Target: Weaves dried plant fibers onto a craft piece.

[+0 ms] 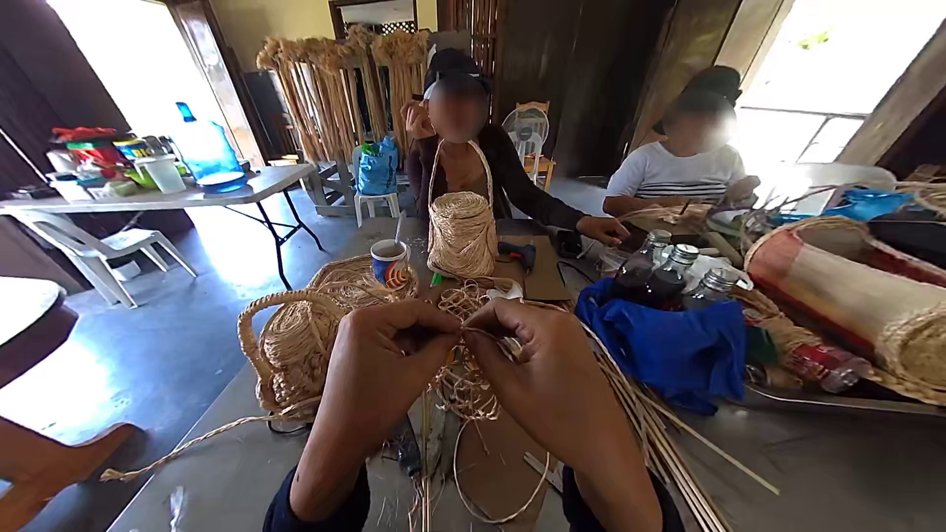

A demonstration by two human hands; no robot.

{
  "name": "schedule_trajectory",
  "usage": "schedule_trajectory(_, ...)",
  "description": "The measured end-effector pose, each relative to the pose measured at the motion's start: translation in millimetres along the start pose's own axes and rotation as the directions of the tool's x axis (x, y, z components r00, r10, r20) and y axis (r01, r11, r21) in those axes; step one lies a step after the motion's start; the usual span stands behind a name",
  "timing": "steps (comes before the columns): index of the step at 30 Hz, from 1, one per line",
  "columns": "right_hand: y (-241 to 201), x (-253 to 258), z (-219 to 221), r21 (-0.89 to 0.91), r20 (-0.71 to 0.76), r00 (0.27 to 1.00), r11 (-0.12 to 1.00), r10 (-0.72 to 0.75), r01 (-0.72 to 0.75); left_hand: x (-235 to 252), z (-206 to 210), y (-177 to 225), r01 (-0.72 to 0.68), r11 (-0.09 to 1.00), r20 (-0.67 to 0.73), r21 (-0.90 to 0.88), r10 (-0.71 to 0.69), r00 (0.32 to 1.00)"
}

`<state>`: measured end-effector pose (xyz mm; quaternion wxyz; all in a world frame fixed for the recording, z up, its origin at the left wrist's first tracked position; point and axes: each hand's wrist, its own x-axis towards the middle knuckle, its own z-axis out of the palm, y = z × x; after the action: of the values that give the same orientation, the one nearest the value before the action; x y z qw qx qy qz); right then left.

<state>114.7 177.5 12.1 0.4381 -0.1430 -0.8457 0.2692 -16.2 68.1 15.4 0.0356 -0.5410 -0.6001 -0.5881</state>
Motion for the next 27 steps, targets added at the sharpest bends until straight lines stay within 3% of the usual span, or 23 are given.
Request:
schedule_trajectory(11,-1,1,-6,-0.009,0.078,0.997,1.0,0.029,-0.028,0,5,-4,-0.029,0.999,0.0,-0.013,0.029,1.0)
schedule_trajectory(15,3,0,-6,0.057,0.008,1.0,0.998,0.019,-0.02,0,6,-5,-0.023,1.0,0.003,-0.003,0.023,1.0)
schedule_trajectory(18,17,8,-13,0.08,-0.059,0.984,0.983,0.168,-0.163,1,8,-7,0.006,0.998,-0.005,0.07,-0.006,1.0)
schedule_trajectory(21,28,18,-17,-0.08,-0.055,0.932,0.928,0.359,-0.363,1,9,-8,0.029,0.992,-0.002,0.124,-0.029,1.0)
schedule_trajectory(27,21,21,-16,-0.058,-0.018,0.935,0.933,0.354,-0.354,2,8,-11,0.044,0.987,-0.014,0.155,-0.042,0.999)
